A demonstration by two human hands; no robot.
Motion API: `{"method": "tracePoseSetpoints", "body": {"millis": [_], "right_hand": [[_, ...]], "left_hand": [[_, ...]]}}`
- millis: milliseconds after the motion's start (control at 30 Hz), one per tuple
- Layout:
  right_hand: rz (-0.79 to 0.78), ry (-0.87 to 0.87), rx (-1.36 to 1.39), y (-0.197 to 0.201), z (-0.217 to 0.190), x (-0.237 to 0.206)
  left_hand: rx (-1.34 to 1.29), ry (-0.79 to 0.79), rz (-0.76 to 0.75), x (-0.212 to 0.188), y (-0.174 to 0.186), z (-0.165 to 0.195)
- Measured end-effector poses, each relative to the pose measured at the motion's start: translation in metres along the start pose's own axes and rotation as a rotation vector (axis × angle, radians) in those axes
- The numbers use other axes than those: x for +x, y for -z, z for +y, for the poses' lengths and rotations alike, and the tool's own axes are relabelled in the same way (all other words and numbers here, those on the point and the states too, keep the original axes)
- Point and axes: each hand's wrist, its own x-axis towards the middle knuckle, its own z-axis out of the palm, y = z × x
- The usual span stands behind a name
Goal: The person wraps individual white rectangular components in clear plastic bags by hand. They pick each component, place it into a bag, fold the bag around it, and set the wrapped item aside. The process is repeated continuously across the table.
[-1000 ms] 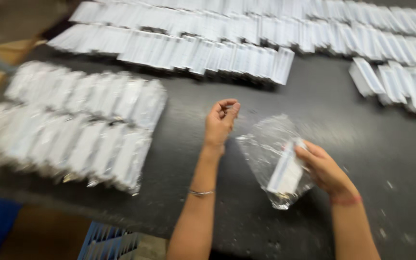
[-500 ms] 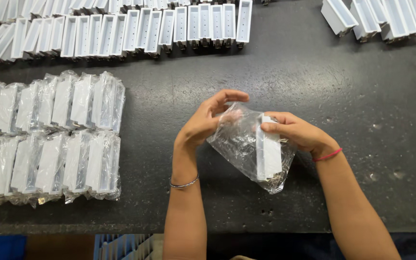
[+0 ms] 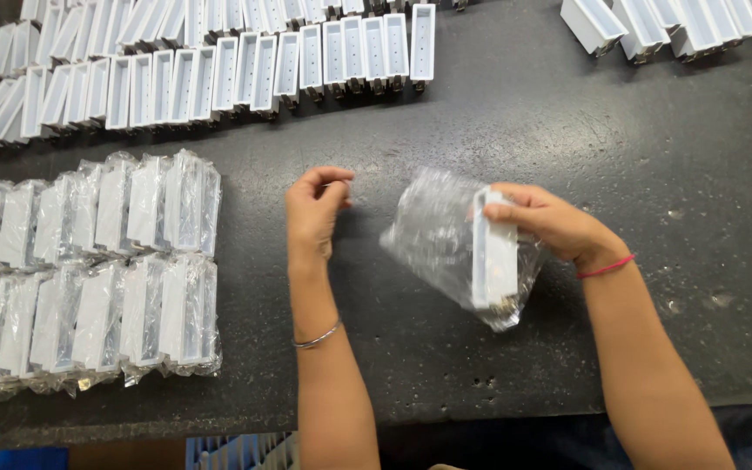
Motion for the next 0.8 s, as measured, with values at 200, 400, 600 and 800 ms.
{"method": "tracePoseSetpoints", "body": {"millis": [200, 400, 600, 800], "right_hand": [[0.296, 0.105, 0.165, 0.005, -0.002, 0.000], [0.183, 0.111, 0.127, -0.006, -0.003, 0.002], [0.131, 0.083, -0.074, -0.013, -0.008, 0.002], [0.141, 0.018, -0.122, -0.017, -0.009, 0.002]], "left_hand": [[-0.123, 0.114, -0.466, -0.022, -0.028, 0.021], [0.047, -0.018, -0.557, -0.047, -0.080, 0.010], [-0.109, 0.020, -0.269, -0.038, -0.073, -0.001], [0.085, -0.191, -0.024, -0.043, -0.076, 0.007]]}}
